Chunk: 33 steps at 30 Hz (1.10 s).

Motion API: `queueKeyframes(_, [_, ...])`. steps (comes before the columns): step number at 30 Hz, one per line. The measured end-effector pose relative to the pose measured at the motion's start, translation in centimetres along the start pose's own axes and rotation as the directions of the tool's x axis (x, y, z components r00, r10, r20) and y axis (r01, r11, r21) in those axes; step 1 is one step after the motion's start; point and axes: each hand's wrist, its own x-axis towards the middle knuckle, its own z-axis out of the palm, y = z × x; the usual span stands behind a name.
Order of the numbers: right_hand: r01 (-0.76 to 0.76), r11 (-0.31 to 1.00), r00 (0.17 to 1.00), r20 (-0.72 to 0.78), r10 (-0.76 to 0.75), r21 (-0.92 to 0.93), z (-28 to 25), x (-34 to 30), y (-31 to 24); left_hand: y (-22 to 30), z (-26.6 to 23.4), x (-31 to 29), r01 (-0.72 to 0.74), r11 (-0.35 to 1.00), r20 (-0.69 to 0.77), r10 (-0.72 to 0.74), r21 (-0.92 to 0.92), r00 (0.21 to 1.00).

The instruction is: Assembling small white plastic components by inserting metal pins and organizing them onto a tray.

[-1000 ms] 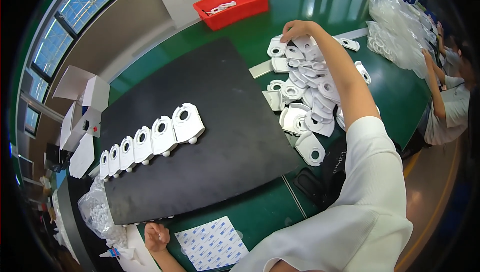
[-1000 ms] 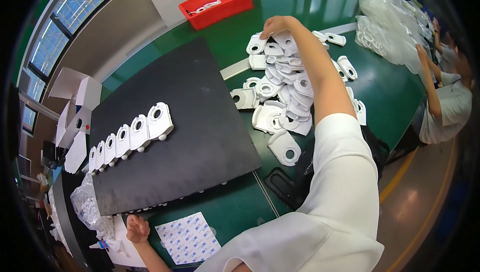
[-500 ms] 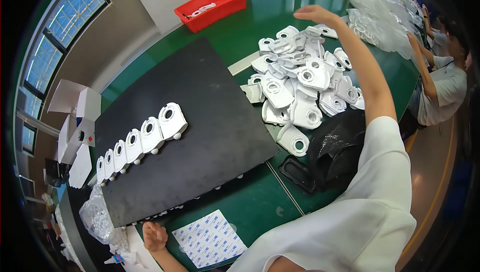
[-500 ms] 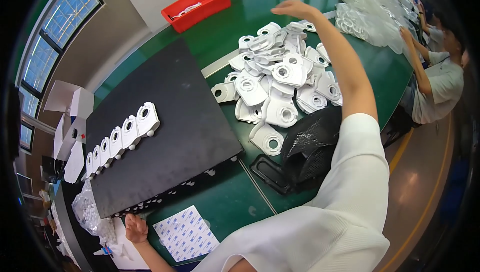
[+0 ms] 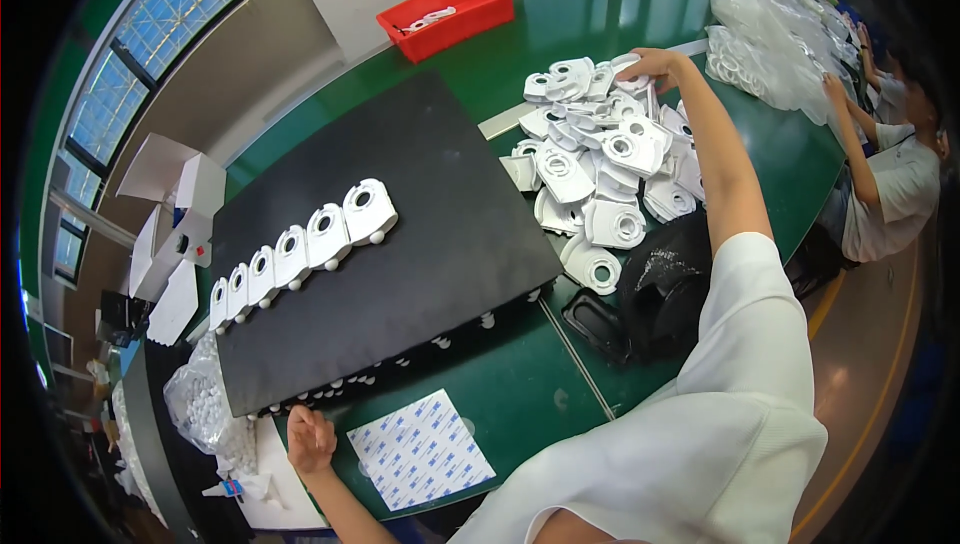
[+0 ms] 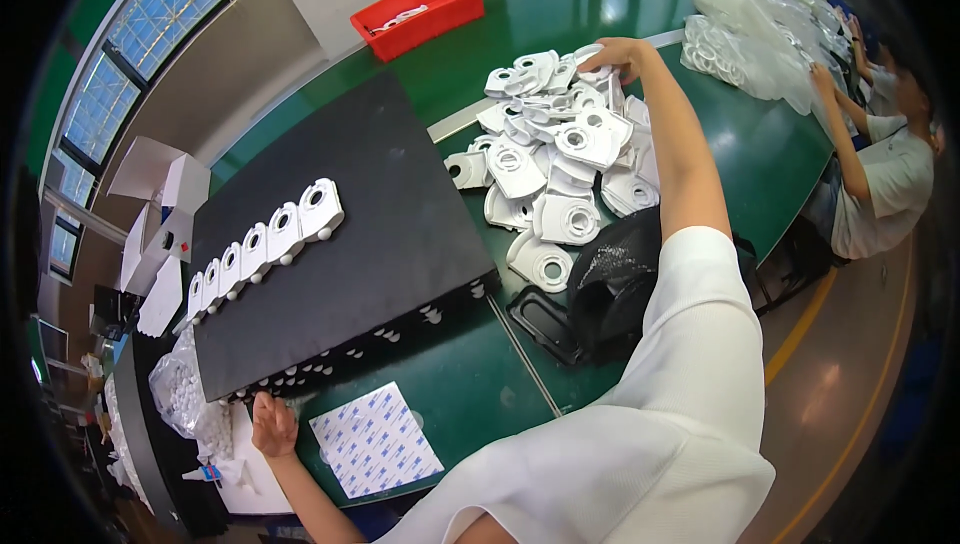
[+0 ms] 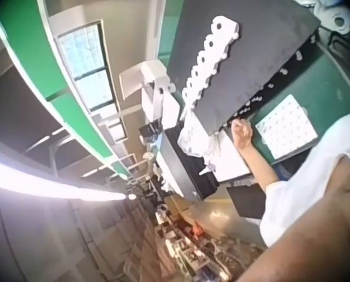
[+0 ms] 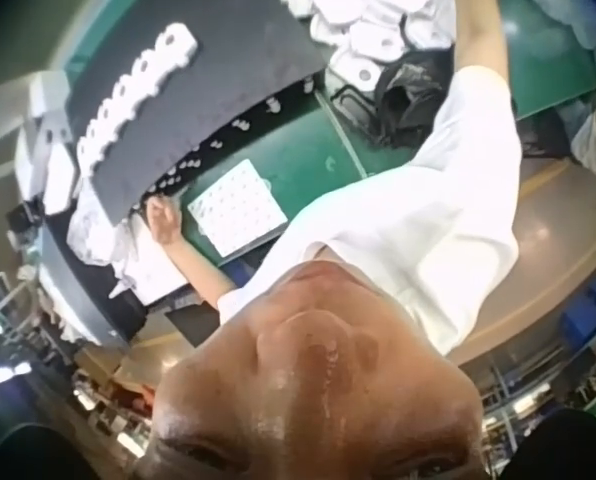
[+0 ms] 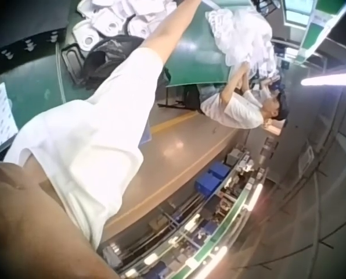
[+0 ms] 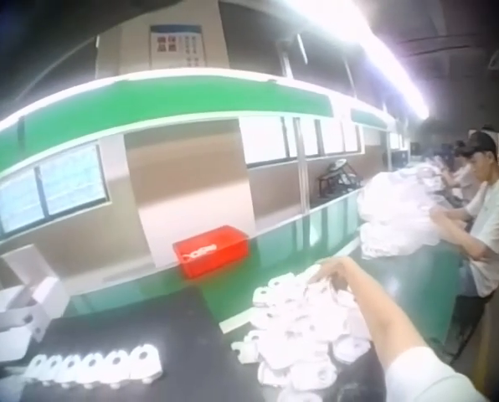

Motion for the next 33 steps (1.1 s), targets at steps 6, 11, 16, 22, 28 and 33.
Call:
queueKeyframes(6, [0.184, 0.884, 0.922, 0.235, -0.306, 0.429, 0.7, -2.3, -0.4, 0.3, 0.6, 0.5, -0.013, 0.999, 0.086, 0.016, -0.034, 0.996])
queueKeyframes(11, [0.281, 0.926, 0.912, 0.231, -0.339, 0.250, 2.4, -9.3, -3.5, 0.5, 2.1, 0.7, -0.017, 1.000, 0.084, 0.017, 0.005, 0.996])
queueKeyframes(16, [0.493, 0.813, 0.863, 0.056, -0.502, -0.311, 5.6, -15.0, -4.6, 0.0, 2.5, 1.1, 0.025, 0.998, 0.112, -0.018, -0.060, 0.994])
queueKeyframes(22, [0.758, 0.603, 0.530, -0.304, -0.791, -0.248, 8.4, -24.0, -4.1, -0.4, 3.7, 1.3, 0.076, 0.995, 0.142, -0.066, -0.065, 0.988])
queueKeyframes(28, [0.848, 0.526, 0.501, -0.412, -0.761, 0.061, 20.5, -36.1, 0.6, -0.8, 4.6, 1.7, 0.181, 0.970, 0.152, -0.156, -0.165, 0.976])
queueKeyframes(33, [0.783, 0.621, 0.593, -0.326, -0.736, 0.024, 29.0, -38.9, 2.6, -1.1, 4.3, 1.8, 0.269, 0.941, 0.174, -0.236, -0.203, 0.956])
